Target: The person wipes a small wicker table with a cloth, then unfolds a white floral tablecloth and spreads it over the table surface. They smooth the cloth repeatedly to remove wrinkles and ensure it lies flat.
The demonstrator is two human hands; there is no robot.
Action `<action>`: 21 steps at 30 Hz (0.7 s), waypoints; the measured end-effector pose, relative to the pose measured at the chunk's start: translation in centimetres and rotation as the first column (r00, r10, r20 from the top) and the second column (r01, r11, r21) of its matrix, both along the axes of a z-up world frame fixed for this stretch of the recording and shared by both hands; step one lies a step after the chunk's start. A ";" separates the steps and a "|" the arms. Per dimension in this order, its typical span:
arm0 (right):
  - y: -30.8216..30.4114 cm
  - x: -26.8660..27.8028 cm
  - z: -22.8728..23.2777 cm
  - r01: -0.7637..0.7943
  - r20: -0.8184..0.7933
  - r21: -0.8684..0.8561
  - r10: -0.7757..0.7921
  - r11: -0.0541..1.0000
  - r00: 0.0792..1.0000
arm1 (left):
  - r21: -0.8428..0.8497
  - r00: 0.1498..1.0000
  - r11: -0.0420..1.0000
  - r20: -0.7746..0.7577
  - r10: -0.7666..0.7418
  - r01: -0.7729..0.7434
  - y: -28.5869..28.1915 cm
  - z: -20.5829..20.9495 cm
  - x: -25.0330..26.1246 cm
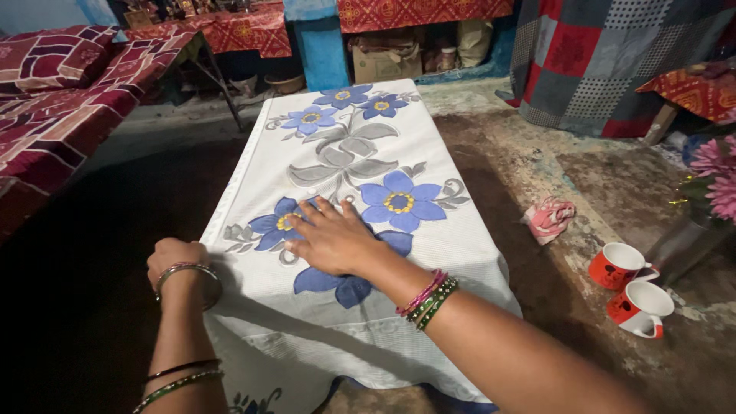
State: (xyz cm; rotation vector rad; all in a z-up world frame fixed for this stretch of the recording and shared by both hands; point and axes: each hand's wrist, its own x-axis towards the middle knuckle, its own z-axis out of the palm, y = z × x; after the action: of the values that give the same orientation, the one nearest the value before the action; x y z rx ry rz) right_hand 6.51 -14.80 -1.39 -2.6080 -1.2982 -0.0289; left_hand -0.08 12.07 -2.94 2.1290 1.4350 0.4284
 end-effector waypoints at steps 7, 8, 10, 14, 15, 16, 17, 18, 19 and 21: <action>-0.2 -1.6 -0.3 -0.060 0.009 0.055 0.060 0.997 0.998 | -0.329 0.989 0.934 0.106 -0.107 0.136 5.3 -3.6 -3.4; 0.0 -1.8 -0.3 -0.064 0.007 0.048 0.064 0.997 0.998 | -0.414 0.977 0.893 0.181 -0.111 0.178 5.8 -4.9 -3.6; 0.5 -2.1 -0.2 -0.070 0.005 0.037 0.070 0.997 0.998 | -0.478 0.949 0.844 0.298 -0.103 0.242 7.0 -7.2 -3.8; 0.7 -2.3 0.0 -0.076 0.003 0.028 0.076 0.997 0.997 | -0.470 0.901 0.825 0.422 -0.103 0.314 9.3 -10.4 -2.4; 0.7 -2.2 -0.1 -0.075 0.005 0.025 0.075 0.997 0.997 | -0.478 0.892 0.814 0.439 -0.105 0.331 9.7 -10.8 -2.2; 0.8 -2.3 -0.1 -0.076 0.006 0.024 0.076 0.997 0.997 | -0.474 0.907 0.820 0.404 -0.122 0.321 10.0 -10.9 -2.2; 0.8 -2.3 -0.2 -0.074 0.006 0.024 0.074 0.997 0.997 | -0.470 0.920 0.826 0.368 -0.138 0.312 9.9 -10.6 -2.1; 0.9 -2.2 -0.2 -0.072 0.007 0.022 0.072 0.997 0.997 | -0.467 0.931 0.831 0.332 -0.153 0.303 9.5 -10.1 -2.1; 1.0 -2.2 -0.1 -0.070 0.008 0.020 0.070 0.997 0.998 | -0.455 0.921 0.833 0.359 -0.151 0.314 8.8 -9.3 -2.5; 1.0 -2.3 -0.2 -0.069 0.013 0.019 0.069 0.997 0.998 | -0.434 0.898 0.834 0.413 -0.151 0.340 6.2 -7.1 -3.5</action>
State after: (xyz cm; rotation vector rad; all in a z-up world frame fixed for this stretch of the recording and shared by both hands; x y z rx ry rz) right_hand 4.23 -13.76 -1.57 -2.5495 -1.3845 -0.0461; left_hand -3.57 18.24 -10.09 1.6733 0.9108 0.2890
